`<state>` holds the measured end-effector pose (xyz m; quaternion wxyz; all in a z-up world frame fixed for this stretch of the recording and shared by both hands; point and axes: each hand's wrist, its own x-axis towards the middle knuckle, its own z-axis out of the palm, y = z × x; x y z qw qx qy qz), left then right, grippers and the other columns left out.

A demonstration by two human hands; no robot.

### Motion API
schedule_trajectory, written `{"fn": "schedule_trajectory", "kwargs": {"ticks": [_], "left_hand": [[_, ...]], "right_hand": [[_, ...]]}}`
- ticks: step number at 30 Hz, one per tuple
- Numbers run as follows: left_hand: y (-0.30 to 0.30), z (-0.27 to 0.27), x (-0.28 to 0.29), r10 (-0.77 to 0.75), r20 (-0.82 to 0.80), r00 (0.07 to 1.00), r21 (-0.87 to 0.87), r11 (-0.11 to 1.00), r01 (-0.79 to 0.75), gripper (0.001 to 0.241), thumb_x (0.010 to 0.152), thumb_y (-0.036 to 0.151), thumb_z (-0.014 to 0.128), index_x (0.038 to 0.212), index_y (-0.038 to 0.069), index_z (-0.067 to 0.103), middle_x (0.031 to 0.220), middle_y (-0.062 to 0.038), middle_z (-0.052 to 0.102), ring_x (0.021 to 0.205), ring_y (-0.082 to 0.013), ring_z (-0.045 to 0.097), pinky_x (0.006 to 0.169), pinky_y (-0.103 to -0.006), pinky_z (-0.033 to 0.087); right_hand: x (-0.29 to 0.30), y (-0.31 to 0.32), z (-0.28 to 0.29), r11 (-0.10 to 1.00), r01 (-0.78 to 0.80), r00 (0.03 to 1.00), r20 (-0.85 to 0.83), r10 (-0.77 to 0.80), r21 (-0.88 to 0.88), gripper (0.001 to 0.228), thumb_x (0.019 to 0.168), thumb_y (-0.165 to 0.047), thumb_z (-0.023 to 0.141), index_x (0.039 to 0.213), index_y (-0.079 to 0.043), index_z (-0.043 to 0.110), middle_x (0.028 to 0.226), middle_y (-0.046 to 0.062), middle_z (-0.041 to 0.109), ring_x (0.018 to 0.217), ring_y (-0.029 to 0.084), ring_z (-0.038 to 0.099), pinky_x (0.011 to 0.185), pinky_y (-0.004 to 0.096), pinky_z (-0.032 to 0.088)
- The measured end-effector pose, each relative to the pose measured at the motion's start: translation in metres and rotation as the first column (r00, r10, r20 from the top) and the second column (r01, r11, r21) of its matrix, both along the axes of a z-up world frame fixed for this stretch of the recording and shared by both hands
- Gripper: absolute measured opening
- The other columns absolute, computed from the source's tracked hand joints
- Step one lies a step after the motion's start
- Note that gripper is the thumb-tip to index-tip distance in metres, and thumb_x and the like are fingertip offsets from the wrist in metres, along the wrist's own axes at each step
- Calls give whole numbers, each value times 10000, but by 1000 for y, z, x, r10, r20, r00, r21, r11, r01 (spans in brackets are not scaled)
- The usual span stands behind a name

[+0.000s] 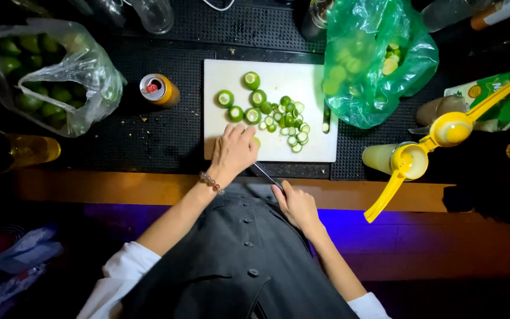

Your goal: Slicing and squeezing limes at a bar counter using a citrus press and a knife.

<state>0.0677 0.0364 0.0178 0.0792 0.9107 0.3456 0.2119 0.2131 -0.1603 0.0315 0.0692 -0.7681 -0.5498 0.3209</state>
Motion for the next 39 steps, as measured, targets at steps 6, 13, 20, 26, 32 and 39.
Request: {"fn": "schedule_trajectory", "kwargs": {"ticks": [6,13,20,26,32,39], "left_hand": [[-4,25,9,124,-315,941,-328,916,-230,533,769,529,787,926,27,697,731,-175,720,772,-347,713,614,-443,574],[26,22,-33,187,-304,934,-628,698,-344,381,831,517,726,820,138,762,708,-91,736,661,-271,732,621,-409,573],[35,41,-97,320,-364,875,-523,707,-476,387,814,564,797,861,180,821,718,-21,740,676,-269,726,648,-389,569],[34,47,-98,231,-234,945,-571,753,-325,543,749,473,825,1245,279,715,699,0,744,666,-251,734,603,-413,563],[29,31,-96,253,-223,942,-542,771,-335,423,775,447,822,1177,328,762,768,-19,754,725,-268,736,627,-429,574],[39,37,-90,180,-245,953,-521,804,-286,423,762,397,828,1172,313,773,781,-58,753,739,-310,726,649,-439,571]], "right_hand": [[-5,4,1,1000,21,999,-29,-22,-17,435,1029,-491,466,914,-81,557,705,238,681,678,489,653,595,596,497],[0,12,7,1000,8,999,-31,-9,-3,429,1029,-486,469,911,-82,554,681,233,674,679,492,651,597,602,490],[2,41,1,998,8,1000,10,-9,55,419,1031,-481,476,920,-89,572,674,254,668,660,499,653,596,605,507],[-14,58,4,974,10,1000,2,-10,228,395,1056,-428,478,932,-67,576,633,246,655,614,479,656,551,581,501],[-39,57,-1,954,-47,995,97,19,297,363,1045,-404,529,887,-78,557,576,200,635,512,425,634,453,540,481],[-43,52,-8,936,-114,981,184,54,333,361,1035,-394,554,846,-88,522,551,156,621,459,397,618,403,513,462]]}}
